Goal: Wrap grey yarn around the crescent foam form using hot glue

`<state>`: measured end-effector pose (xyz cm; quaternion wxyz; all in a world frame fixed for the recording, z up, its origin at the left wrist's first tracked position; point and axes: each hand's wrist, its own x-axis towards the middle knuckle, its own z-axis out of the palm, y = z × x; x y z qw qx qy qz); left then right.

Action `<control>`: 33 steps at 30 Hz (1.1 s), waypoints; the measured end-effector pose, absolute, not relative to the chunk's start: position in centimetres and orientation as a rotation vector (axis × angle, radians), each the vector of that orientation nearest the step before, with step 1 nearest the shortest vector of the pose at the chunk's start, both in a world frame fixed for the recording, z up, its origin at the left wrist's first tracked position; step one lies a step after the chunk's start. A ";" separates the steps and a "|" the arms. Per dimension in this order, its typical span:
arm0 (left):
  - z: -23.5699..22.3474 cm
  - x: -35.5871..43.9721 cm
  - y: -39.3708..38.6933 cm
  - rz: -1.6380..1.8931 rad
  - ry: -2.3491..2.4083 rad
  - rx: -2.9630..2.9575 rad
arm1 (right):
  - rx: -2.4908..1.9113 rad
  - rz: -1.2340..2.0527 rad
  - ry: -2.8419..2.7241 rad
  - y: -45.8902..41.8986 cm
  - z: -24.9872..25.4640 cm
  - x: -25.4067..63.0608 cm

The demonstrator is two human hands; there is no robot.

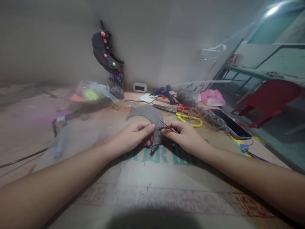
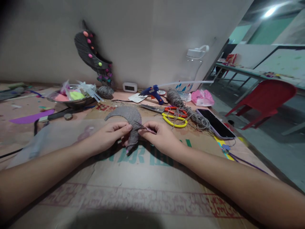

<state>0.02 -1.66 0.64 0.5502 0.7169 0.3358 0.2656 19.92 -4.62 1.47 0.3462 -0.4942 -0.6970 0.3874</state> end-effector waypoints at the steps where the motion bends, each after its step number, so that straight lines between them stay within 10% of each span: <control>1: 0.7 0.0 -1.7 0.625 0.801 1.705 | -1.272 1.029 -1.790 -4.6 1.4 19.9; 20: 0.5 0.3 -2.1 0.635 0.811 1.638 | -1.224 1.038 -1.748 -4.6 1.4 20.1; 33: -0.3 0.2 -1.7 0.661 0.832 1.652 | -0.931 -0.104 -2.333 -5.5 2.0 22.3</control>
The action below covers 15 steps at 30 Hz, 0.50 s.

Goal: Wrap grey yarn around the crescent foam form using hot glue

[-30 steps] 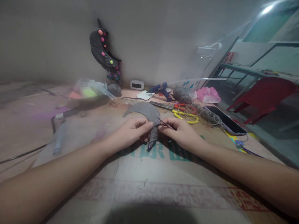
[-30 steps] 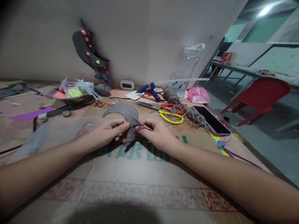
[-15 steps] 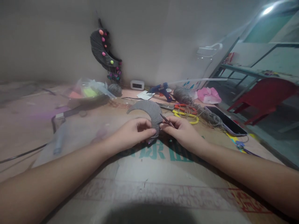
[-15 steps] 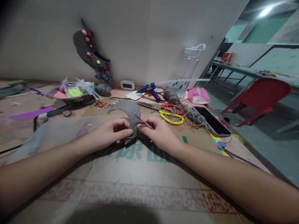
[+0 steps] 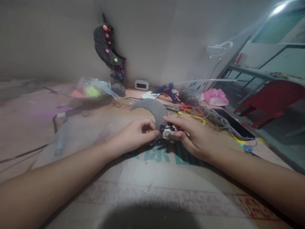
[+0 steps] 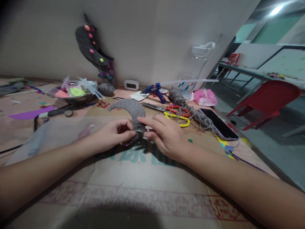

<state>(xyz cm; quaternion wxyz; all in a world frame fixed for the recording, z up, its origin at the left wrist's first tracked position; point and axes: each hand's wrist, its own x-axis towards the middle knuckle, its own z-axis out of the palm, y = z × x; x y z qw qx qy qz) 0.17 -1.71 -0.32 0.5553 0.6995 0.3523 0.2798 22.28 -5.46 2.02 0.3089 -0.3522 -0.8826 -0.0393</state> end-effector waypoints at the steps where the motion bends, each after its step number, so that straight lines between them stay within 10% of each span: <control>1: -0.4 0.2 -1.6 0.658 0.835 1.660 | -0.928 -0.139 -2.351 -5.5 2.1 22.2; 15: -0.4 -0.1 -1.8 0.661 0.795 1.685 | -1.055 -0.109 -2.322 -4.6 1.2 22.3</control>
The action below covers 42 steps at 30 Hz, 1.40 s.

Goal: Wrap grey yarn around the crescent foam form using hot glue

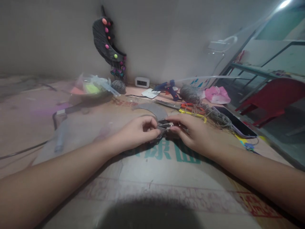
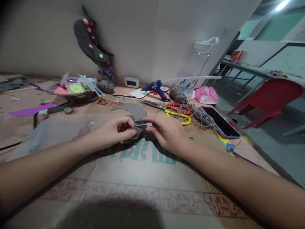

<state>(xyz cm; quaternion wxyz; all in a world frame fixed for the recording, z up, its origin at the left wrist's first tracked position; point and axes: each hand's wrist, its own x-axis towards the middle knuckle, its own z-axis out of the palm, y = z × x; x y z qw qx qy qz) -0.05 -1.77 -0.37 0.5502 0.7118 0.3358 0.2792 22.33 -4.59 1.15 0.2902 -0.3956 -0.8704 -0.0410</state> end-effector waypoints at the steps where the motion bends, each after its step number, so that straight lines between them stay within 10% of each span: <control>1: -0.3 -0.1 -1.8 0.657 0.792 1.691 | -1.078 -0.077 -2.302 -4.5 1.0 22.4; 42: 0.1 0.0 -2.0 0.666 0.833 1.627 | -0.989 -0.067 -2.353 -4.5 1.1 22.7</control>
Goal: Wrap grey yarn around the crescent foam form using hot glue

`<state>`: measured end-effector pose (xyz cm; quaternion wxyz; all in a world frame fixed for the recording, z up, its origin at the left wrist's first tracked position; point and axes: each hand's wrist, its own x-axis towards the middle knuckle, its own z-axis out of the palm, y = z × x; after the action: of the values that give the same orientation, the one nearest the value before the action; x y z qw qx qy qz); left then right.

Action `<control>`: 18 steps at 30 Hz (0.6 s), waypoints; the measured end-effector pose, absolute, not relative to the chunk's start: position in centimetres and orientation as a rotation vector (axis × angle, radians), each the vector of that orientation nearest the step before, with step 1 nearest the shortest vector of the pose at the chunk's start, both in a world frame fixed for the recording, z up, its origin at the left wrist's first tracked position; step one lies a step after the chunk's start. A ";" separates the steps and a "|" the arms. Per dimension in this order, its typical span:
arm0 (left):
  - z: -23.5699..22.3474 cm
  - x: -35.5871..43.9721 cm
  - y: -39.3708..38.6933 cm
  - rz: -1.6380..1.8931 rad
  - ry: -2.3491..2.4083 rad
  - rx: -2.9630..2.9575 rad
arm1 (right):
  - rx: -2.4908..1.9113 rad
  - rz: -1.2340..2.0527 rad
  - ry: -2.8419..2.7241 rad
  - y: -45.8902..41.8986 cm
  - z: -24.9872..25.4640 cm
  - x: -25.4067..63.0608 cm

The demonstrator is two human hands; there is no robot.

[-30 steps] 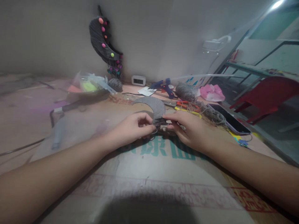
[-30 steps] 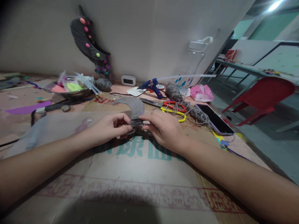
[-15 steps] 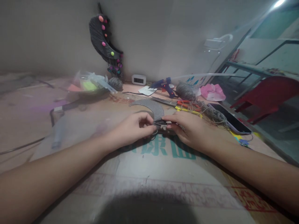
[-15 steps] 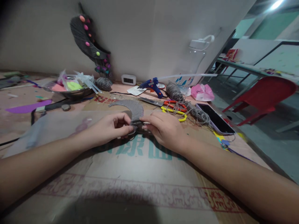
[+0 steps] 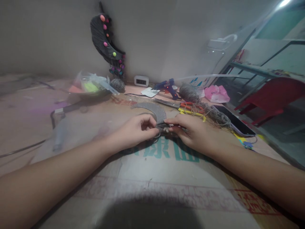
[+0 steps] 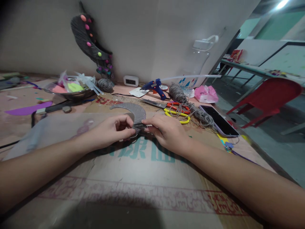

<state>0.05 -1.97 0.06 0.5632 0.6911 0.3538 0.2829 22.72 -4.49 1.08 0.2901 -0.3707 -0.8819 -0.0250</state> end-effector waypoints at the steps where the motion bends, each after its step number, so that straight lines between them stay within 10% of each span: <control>1: 0.0 0.0 -2.0 0.665 0.833 1.624 | -0.988 -0.072 -2.351 -4.5 1.1 22.7; 18: 0.1 -0.1 -1.7 0.632 0.814 1.620 | -1.094 0.054 -2.220 -4.5 0.8 22.7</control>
<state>-0.06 -1.73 0.09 0.5734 0.6913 0.3472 0.2698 22.70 -4.54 0.81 0.3270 -0.4178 -0.8474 0.0207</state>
